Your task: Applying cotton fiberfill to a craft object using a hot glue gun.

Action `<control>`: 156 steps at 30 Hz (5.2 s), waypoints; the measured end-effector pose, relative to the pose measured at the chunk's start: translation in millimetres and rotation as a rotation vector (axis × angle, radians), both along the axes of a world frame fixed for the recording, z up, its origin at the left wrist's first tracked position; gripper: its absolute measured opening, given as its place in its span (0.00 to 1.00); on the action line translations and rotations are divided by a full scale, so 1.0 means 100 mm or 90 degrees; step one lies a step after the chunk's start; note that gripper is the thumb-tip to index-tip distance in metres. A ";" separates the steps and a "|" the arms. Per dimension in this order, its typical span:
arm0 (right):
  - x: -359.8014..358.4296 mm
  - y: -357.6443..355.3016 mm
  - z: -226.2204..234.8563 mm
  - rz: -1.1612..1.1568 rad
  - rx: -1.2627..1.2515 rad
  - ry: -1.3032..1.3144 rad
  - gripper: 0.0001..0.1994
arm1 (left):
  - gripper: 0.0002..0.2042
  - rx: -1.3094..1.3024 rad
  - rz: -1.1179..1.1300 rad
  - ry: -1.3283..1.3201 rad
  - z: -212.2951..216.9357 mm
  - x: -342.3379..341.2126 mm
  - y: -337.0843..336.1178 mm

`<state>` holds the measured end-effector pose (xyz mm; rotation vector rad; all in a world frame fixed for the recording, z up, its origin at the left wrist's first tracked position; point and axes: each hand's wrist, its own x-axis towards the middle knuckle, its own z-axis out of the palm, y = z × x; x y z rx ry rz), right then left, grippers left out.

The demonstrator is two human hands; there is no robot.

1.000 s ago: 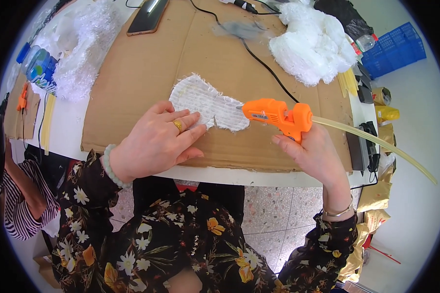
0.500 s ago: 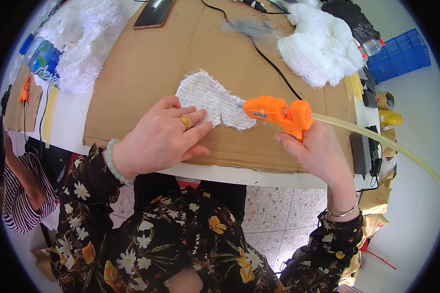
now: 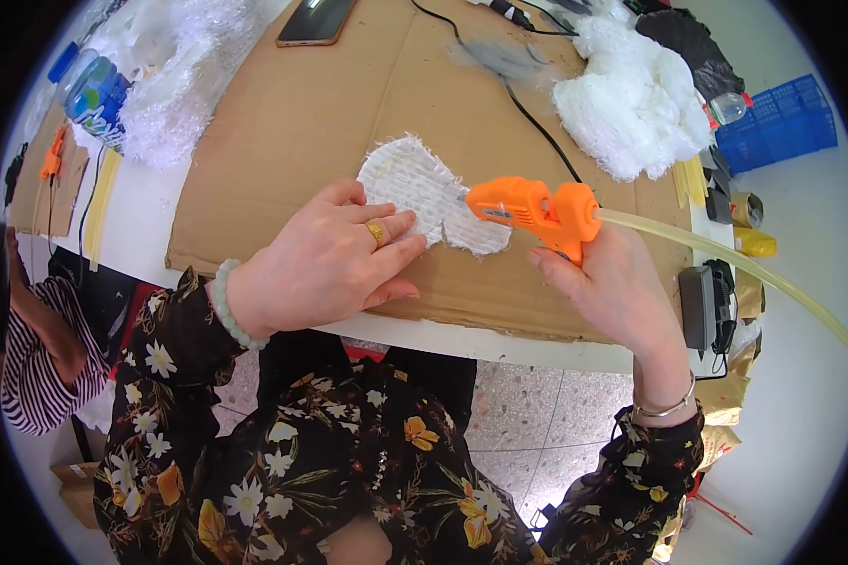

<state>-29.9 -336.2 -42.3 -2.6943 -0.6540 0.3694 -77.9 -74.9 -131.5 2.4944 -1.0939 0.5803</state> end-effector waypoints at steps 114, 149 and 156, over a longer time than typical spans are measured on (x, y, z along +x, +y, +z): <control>-0.11 -0.08 -0.27 -0.024 0.180 0.003 0.16 | 0.13 0.013 0.005 -0.006 0.04 -0.03 0.05; -0.12 -0.05 -0.09 -0.039 0.060 -0.036 0.18 | 0.13 0.010 -0.002 0.010 0.03 0.00 0.03; -0.10 0.05 -0.11 -0.026 0.075 -0.046 0.18 | 0.13 0.011 -0.003 0.009 0.01 0.00 0.04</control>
